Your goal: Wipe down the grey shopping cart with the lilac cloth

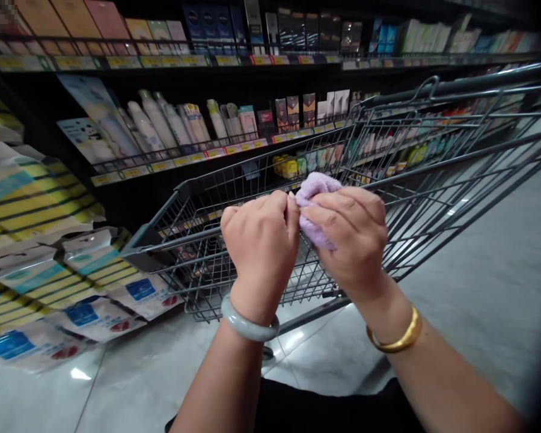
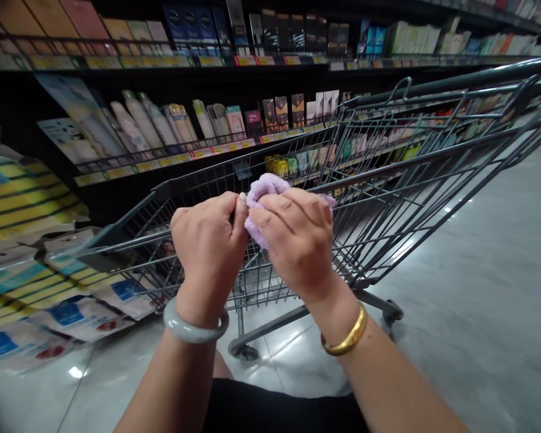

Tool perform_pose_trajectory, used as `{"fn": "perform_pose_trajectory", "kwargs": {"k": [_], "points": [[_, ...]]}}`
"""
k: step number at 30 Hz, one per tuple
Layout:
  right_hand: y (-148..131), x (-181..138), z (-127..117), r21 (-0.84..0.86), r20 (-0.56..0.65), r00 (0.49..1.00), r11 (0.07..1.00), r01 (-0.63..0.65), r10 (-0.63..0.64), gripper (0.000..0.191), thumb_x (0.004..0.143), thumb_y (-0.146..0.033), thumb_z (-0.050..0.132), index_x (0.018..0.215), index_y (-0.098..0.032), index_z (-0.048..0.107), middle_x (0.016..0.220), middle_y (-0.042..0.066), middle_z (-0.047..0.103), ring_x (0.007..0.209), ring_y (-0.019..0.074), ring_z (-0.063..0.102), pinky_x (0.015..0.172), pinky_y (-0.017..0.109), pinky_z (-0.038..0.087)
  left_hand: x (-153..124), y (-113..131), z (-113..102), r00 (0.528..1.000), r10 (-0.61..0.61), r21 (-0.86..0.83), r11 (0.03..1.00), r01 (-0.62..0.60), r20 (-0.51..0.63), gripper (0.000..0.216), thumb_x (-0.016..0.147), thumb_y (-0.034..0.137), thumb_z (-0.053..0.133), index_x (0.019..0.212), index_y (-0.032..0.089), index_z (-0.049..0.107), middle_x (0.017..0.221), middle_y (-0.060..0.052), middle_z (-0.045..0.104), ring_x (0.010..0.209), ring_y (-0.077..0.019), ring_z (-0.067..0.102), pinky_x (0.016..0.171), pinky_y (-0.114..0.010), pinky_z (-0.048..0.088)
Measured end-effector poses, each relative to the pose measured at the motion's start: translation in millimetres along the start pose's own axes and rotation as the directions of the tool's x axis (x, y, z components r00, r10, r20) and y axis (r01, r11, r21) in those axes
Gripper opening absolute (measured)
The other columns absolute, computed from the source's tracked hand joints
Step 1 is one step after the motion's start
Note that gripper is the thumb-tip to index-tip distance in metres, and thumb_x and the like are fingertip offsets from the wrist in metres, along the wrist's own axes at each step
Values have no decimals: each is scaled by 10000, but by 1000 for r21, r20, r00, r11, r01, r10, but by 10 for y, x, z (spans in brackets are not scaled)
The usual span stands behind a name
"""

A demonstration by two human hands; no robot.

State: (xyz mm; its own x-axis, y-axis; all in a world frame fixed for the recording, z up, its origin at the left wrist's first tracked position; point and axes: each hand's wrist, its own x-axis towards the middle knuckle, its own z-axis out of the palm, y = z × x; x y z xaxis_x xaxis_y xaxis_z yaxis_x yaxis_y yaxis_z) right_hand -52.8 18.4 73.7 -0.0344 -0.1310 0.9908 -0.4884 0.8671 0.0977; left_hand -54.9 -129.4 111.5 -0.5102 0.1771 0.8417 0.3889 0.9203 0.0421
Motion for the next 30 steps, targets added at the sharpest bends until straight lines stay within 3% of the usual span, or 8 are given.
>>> {"fn": "perform_pose_trajectory", "kwargs": {"k": [5,8,10,12,14,21,26,30], "points": [[435,90,-225,-37,-159,979,990,-133,126,192,835,-115,709,981,-237,733,991,30,768,1066,226,701,1012,455,545,-16,-61,5,998,-21,0,1000,21,-56,383,1003,338,470,645,225,543,625,12,639,606,-161,527,700,-379,236],[384,114,-199,16,-246,950,981,-196,194,177,838,-105,693,982,-199,732,1014,49,754,1103,232,699,1096,511,511,-23,-112,12,994,-45,-3,999,45,-96,378,974,313,491,608,222,519,593,19,617,576,-151,489,712,-378,248],[167,114,-99,61,-142,982,992,-115,123,173,849,-120,690,1006,-191,708,1062,52,748,1121,223,691,1159,542,465,-17,-153,8,992,-66,-2,998,67,-108,371,953,301,509,591,220,510,579,23,606,568,-148,474,722,-379,252],[-24,109,-16,130,3,1000,991,17,-18,197,857,-145,704,1038,-218,687,1095,35,746,1159,220,683,1140,517,500,-6,-201,-4,990,-82,-2,997,82,-111,364,943,304,523,589,221,519,578,24,601,571,-146,469,732,-380,255],[-58,106,-15,157,35,997,986,60,-67,223,847,-167,730,1046,-254,681,1097,12,746,1144,212,692,1058,465,568,2,-253,-17,990,-92,-7,996,92,-111,374,945,315,527,584,219,515,562,29,577,561,-141,448,737,-380,258],[366,124,-244,-4,-270,951,987,-159,152,196,840,-84,674,935,-249,723,978,7,743,1039,201,702,950,407,573,-14,-314,-15,980,-136,-27,991,133,-146,413,948,304,527,551,212,460,531,31,503,573,-140,430,766,-378,270],[-198,-164,78,83,-46,997,995,59,-56,158,841,-181,729,987,-230,695,1043,22,740,1089,213,672,990,429,531,-12,-230,-16,992,-35,-39,999,31,-117,343,1003,364,483,710,239,609,673,2,649,714,-181,560,827,-389,290],[-539,-550,274,250,121,967,950,187,-222,55,863,-227,703,865,-281,707,1003,-49,749,1059,178,643,942,359,513,-6,-223,-43,999,-26,-28,999,24,-41,419,1020,401,446,660,237,586,629,7,643,651,-173,550,818,-392,295]]}}
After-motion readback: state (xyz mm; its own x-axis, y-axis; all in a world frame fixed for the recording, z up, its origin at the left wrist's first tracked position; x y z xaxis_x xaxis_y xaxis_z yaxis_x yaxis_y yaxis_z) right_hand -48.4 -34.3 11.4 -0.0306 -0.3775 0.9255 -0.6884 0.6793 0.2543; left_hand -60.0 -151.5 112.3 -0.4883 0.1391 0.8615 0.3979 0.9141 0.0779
